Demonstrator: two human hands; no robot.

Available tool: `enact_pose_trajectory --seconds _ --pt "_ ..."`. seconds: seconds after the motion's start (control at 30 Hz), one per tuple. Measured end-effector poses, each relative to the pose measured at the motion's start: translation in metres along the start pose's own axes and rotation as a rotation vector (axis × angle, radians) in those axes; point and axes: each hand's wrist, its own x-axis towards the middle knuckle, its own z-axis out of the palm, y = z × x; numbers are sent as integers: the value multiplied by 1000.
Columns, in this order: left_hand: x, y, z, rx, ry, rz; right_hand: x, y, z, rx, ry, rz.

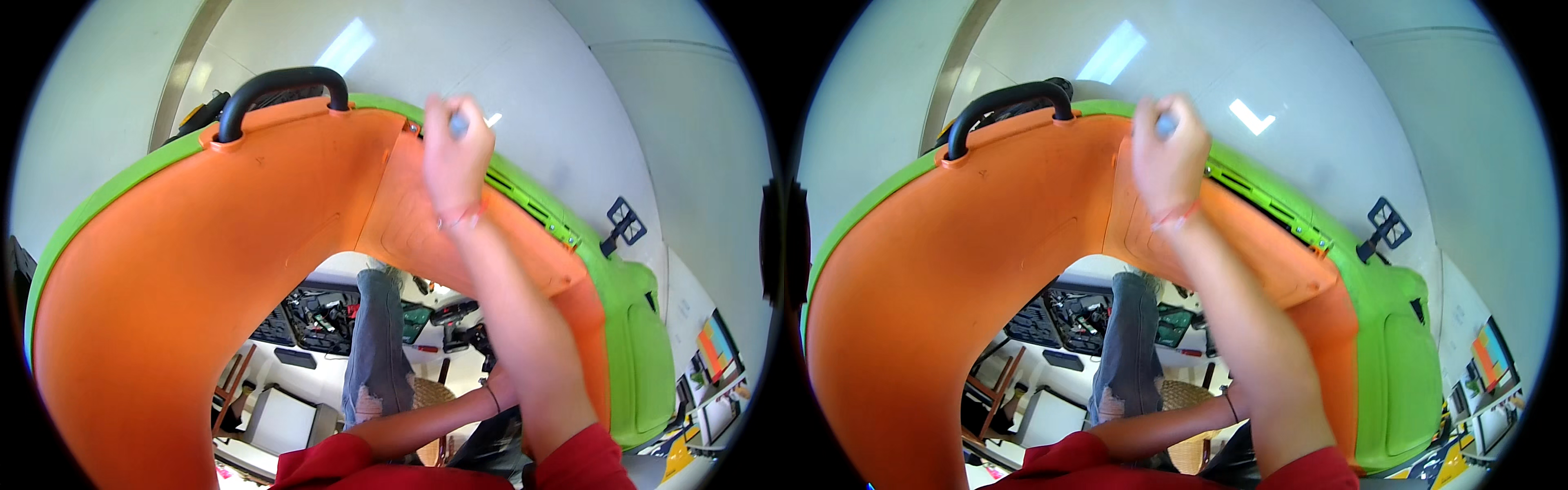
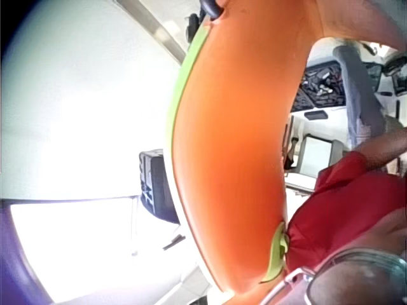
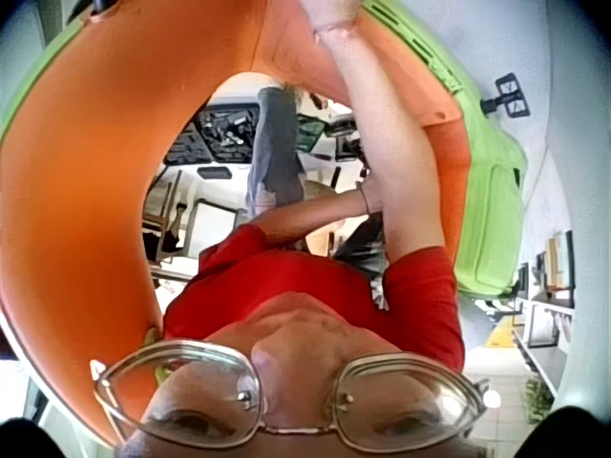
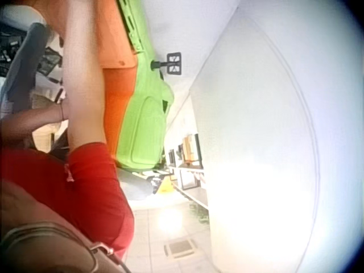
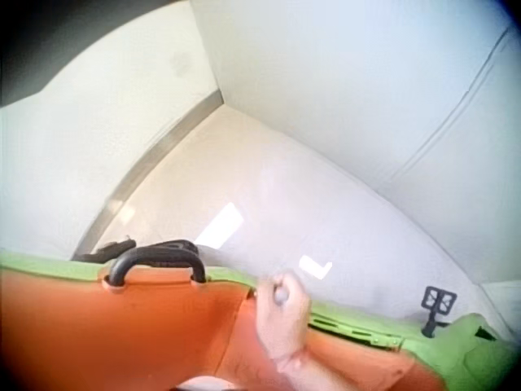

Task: The person inserts a bit into a power drill, unscrews fasteners from an electric scooter panel using the drill and a screwdriver, and pries open the scooter footboard.

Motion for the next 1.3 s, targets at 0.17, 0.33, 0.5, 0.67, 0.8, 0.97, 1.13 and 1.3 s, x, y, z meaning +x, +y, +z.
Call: enact_pose_trajectory --seconds 0.17,0.33,0.5,0.67,0.8,0.97,1.13,1.3 --pt "-3 3 3 -51 -131 -56 24 -1 -4 60 27 159" --pt "17 31 -17 -260 -344 -547 -51 -29 4 93 71 -115" --pt "-25 -12 26 -199 -205 -190 -22 -20 -3 46 15 -96" --pt "-6 15 -12 -199 -122 -43 36 8 -11 44 181 -75" --pt "-11 6 -15 10 -132 -103 63 -77 -40 266 280 -276" --pt "-17 7 1 171 11 -247 -50 -81 1 218 73 -416" --pt "-39 -3 30 695 -535 -396 -142 -30 -13 331 -72 -2" --pt "-115 -32 34 518 -422 -225 -163 28 -35 139 -113 165"
